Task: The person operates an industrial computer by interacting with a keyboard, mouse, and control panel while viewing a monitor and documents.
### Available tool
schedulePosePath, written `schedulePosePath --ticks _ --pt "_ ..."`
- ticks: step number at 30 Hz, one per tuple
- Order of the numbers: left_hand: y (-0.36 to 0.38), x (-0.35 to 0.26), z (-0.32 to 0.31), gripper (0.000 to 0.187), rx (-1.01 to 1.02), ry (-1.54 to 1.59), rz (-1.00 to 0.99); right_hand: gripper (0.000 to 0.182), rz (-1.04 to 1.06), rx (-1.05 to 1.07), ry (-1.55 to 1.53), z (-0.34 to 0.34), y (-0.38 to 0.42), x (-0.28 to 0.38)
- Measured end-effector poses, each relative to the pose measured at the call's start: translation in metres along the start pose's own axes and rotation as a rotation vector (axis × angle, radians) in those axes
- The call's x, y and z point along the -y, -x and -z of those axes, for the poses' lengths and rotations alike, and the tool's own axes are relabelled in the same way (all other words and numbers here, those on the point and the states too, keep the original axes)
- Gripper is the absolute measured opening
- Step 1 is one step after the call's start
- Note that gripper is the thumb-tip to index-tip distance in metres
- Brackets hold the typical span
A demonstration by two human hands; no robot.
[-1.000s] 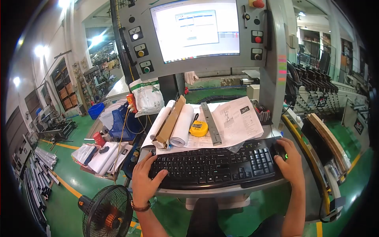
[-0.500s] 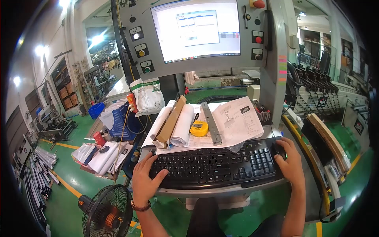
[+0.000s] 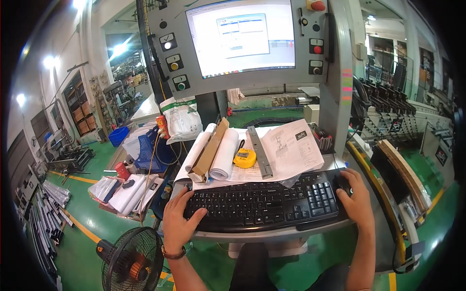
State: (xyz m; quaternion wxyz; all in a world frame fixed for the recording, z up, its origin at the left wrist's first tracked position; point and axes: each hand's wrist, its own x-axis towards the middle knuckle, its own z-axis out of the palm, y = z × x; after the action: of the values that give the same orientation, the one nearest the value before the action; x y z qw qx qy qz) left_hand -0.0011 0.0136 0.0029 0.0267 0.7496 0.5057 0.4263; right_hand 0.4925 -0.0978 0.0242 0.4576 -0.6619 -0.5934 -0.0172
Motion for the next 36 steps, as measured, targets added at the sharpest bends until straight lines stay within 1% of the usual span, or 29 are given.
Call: schedulePosePath --ticks 14,17,20,22,24,25,26,28,31,34,36 --pt "0.0 -0.001 0.0 0.071 0.002 0.0 0.003 0.053 -0.003 0.013 0.003 0.0 0.0 -0.004" --pt "0.0 0.0 0.0 0.071 0.002 -0.001 0.008 0.052 -0.04 -0.017 -0.045 0.0 0.0 0.004" --pt "0.001 0.001 0.001 0.071 0.031 0.011 0.033 0.049 0.085 -0.115 0.024 -0.007 -0.001 -0.016" --pt "0.002 0.012 -0.003 0.07 0.028 0.057 0.018 0.04 0.15 -0.19 0.025 -0.006 0.001 -0.014" --pt "0.002 0.011 -0.002 0.07 0.046 0.073 0.02 0.032 0.239 -0.273 0.119 -0.004 0.009 -0.005" --pt "0.002 0.013 -0.002 0.071 0.048 0.075 0.001 0.027 0.243 -0.271 0.087 -0.007 0.016 0.007" --pt "0.001 0.016 -0.002 0.072 0.058 0.073 -0.011 0.024 0.299 -0.249 0.136 -0.01 0.023 0.012" --pt "0.0 0.013 -0.001 0.072 0.062 0.05 0.008 0.019 0.38 -0.183 0.125 -0.016 0.036 0.023" --pt "0.0 0.012 0.0 0.073 0.071 0.057 0.009 0.016 0.465 -0.15 0.144 -0.024 0.046 0.039" --pt "0.0 0.014 -0.001 0.074 0.06 0.045 -0.007 0.016 0.48 -0.142 0.144 -0.03 0.046 0.047" --pt "0.001 0.016 -0.001 0.073 0.06 0.039 -0.011 0.015 0.447 -0.166 0.168 -0.031 0.045 0.047"
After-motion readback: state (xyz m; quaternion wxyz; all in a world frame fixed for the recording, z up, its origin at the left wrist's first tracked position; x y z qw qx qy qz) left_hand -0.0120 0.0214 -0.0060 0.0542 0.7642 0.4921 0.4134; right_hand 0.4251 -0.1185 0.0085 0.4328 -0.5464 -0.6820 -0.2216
